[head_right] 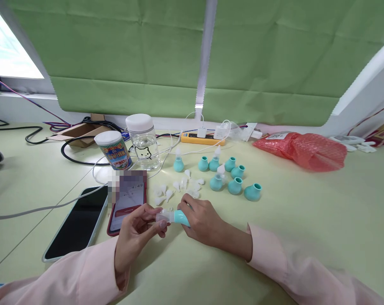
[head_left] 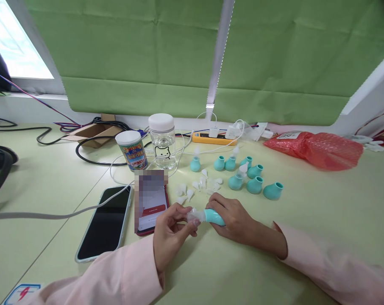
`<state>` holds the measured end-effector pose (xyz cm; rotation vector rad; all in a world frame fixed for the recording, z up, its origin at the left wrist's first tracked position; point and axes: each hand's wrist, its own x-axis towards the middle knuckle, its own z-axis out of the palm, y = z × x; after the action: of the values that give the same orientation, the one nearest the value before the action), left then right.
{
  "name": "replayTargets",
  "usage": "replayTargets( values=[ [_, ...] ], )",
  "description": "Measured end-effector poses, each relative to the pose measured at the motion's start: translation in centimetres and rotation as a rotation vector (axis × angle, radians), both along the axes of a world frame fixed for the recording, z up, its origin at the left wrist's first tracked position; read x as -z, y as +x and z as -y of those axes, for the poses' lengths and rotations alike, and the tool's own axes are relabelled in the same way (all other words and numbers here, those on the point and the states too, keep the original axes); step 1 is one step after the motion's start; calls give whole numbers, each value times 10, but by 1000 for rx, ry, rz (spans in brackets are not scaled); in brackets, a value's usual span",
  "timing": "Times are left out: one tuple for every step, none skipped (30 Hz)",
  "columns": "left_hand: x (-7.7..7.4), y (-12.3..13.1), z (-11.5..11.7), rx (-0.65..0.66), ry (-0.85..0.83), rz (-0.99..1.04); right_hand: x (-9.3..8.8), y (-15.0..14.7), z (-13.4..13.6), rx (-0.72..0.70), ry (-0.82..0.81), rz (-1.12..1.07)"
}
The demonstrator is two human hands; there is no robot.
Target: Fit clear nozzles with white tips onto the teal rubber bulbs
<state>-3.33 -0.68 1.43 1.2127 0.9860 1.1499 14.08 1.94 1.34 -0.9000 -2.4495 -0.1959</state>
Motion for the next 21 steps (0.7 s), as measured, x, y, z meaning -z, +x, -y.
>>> replayTargets(
  values=[
    [1, 0, 1, -9, 24, -12, 0, 0, 1, 0, -3, -19],
    [2, 0, 2, -19, 54, -25, 0, -1, 1, 0, -30, -49],
    [4, 0, 3, -25, 88, -40, 0, -2, 2, -1, -80, -87],
    [5, 0, 4, -28, 122, -56, -1, -3, 3, -1, -146, -126],
    [6, 0, 4, -24, 152, -72, -2, -3, 3, 1, -218, -160],
    [6, 0, 4, -16, 174, -87, -3, -4, 3, 2, -286, -187],
    [6, 0, 4, -5, 189, -99, -4, -4, 3, 0, -339, -202],
    [6, 0, 4, 6, 194, -107, -5, -4, 3, -2, -379, -208],
    [6, 0, 3, 14, 193, -112, -7, -4, 2, -2, -409, -210],
    [6, 0, 2, 22, 188, -117, -8, -4, 2, -1, -441, -205],
    [5, -1, 1, 31, 183, -123, -9, -3, 1, -2, -476, -198],
    [5, -1, 1, 45, 180, -133, -10, -2, 1, -4, -518, -187],
    [6, -1, 1, 61, 184, -147, -11, -1, 1, -11, -572, -175],
    [6, -1, 1, 75, 193, -165, -12, 0, 1, -22, -637, -164],
    [6, -1, 1, 84, 206, -186, -13, 0, 0, -33, -709, -158],
    [7, -1, 2, 88, 224, -208, -14, 1, 0, -39, -783, -158],
    [8, -1, 3, 88, 244, -233, -15, 2, 0, -41, -855, -159],
    [8, -1, 4, 84, 266, -262, -16, 2, -1, -41, -922, -158],
    [9, -1, 5, 82, 292, -294, -16, 3, -2, -38, -982, -154],
    [9, -1, 5, 83, 322, -331, -17, 3, -3, -35, -1036, -146],
    [9, -2, 6, 87, 357, -368, -17, 4, -4, -36, -1086, -135]
  ],
)
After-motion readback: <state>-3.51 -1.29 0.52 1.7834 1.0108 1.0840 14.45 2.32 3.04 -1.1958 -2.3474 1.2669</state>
